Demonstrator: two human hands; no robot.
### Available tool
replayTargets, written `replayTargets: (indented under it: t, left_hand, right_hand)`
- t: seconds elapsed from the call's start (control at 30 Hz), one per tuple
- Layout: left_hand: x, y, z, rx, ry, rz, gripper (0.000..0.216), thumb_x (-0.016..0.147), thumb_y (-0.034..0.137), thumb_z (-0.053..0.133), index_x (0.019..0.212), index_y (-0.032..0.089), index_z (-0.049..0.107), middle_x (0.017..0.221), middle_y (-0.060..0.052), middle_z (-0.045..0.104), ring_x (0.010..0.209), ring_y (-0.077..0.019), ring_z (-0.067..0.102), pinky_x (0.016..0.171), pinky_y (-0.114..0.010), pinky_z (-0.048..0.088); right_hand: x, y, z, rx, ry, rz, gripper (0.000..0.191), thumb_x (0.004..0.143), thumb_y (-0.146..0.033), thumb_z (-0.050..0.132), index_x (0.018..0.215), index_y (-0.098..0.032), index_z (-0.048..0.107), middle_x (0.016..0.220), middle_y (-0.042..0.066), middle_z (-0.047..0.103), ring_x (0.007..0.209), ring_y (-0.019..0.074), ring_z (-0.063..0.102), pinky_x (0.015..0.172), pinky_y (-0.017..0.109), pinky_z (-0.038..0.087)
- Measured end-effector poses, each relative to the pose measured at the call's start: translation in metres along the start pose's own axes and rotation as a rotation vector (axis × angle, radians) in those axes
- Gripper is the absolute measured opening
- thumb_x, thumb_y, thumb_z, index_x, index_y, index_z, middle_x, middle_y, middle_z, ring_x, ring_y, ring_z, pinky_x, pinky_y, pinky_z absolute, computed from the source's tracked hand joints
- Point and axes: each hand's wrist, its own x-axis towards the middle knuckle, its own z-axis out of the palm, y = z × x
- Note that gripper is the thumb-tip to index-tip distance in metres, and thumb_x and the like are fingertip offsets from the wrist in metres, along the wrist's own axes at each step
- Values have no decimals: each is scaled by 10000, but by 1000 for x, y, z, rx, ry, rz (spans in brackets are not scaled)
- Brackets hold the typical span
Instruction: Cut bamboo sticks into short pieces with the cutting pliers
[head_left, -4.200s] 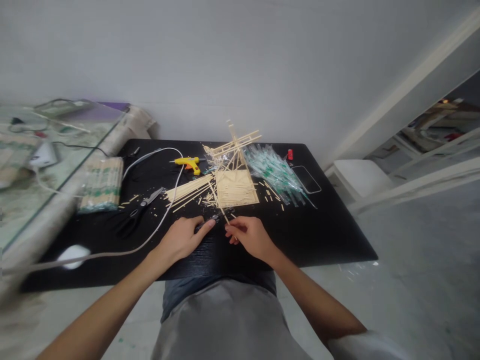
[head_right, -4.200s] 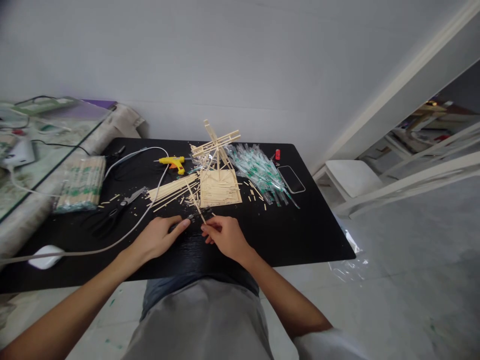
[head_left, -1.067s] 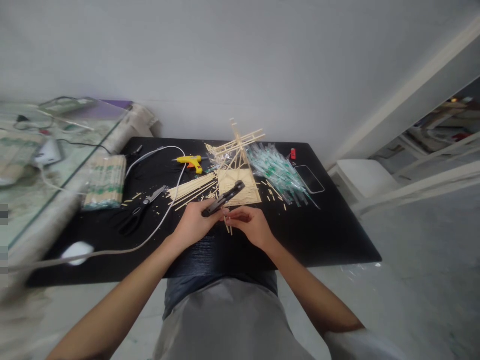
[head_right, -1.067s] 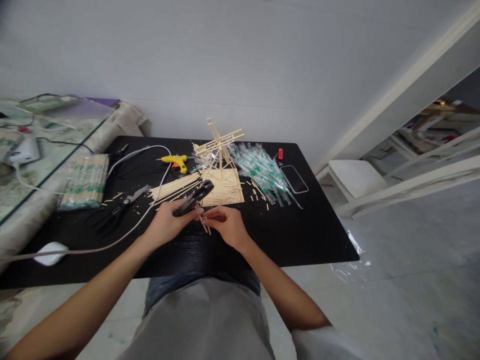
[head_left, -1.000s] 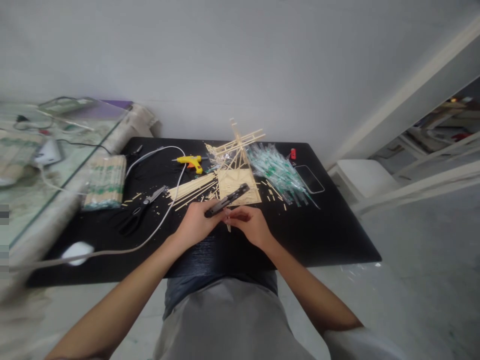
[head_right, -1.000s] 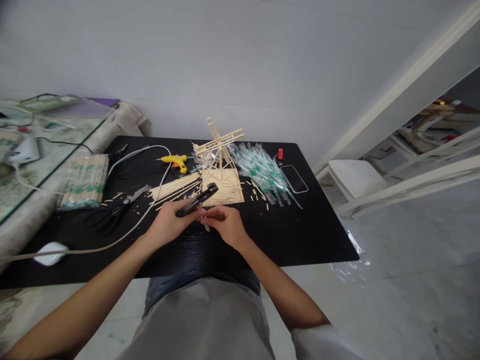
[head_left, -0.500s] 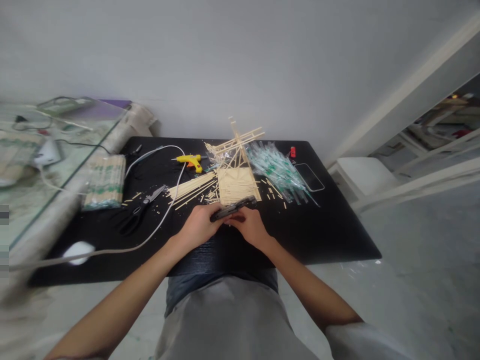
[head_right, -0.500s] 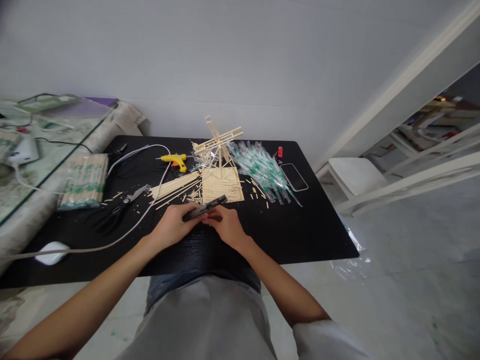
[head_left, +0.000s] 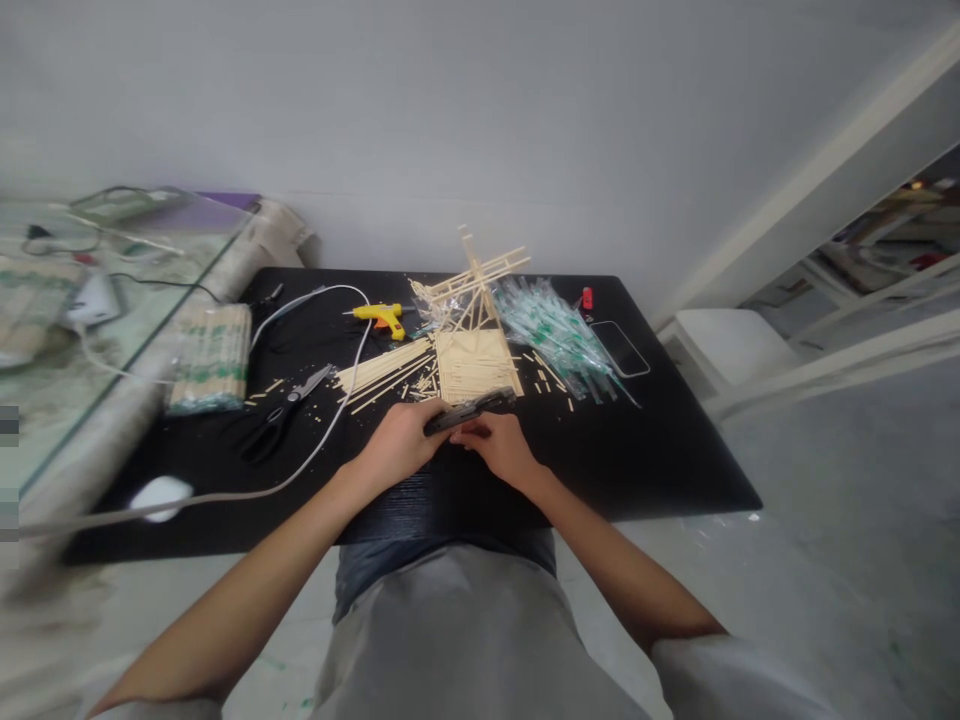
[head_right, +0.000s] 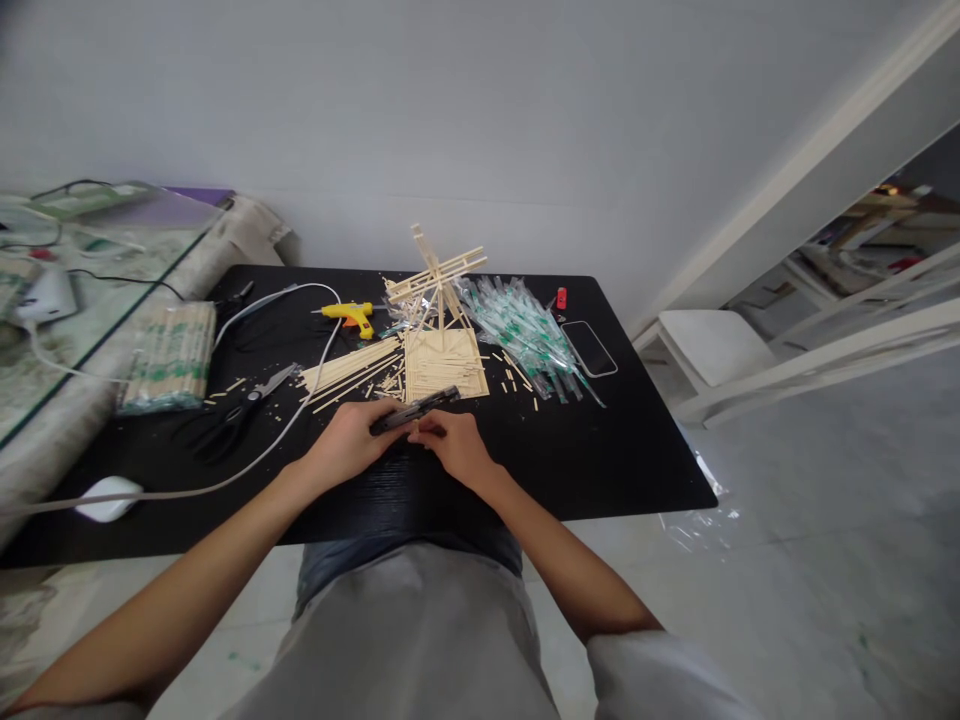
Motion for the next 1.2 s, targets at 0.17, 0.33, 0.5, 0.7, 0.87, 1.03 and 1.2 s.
replayTargets:
  t: [0.17,0.33,0.5,0.7,0.87,1.03,1.2]
  left_hand:
    - [0,2,-1,-29,13,29,180,918,360,638,972,214,728,947,-31,762,874,-196,687,794,-281,483]
    - [-7,8,-8,-75,47,7,234,924,428,636,915,204,702,857,7,724,776,-159,633,745,-257,462]
    - [-24,-1,-26,3,44,-67,291,974,478,542,958,216,668,862,11,709,782,-169,633,757,-273,469]
    - [-48,-21,-37,430,16,-125,281,955,369,518,1162,190,581,1135,-113,696,1019,-300,674,865,-391,511]
    - [-54,-16,-29,726,22,-76,330,926,293,553,1214,133,571,1148,-175,652,990,-344,653,901,-461,515]
    - [-49,-5,-20,839,10,4,346,916,256,568,1225,102,583,1100,-178,642,1001,-348,634,916,-469,503]
    - [-47,-2,-14,893,-18,-1,306,910,246,582,1182,108,605,1068,-177,639,963,-338,640,871,-453,500]
  right_hand:
    - [0,4,0,-43,2,-44,247,857,-427,766,812,-184,764,746,27,770,660,183,683,673,283,517]
    - [-4,3,2,-86,4,-88,147,868,-322,773,807,-189,763,758,6,768,676,161,666,703,252,489]
    - [-6,5,4,-122,10,-153,147,897,-296,751,807,-179,748,790,11,762,697,153,674,718,242,489]
    - [-7,9,8,-119,30,-152,146,906,-301,741,831,-176,746,810,24,761,707,157,679,709,243,496]
    - [-9,8,9,-142,44,-149,112,897,-264,748,822,-180,747,788,23,764,681,158,676,690,239,496]
    - [-8,7,8,-178,58,-155,23,876,-178,753,866,-174,772,794,36,778,700,181,701,689,242,492]
    - [-7,8,7,-199,55,-156,52,863,-133,755,875,-171,789,780,34,781,689,185,704,669,237,479]
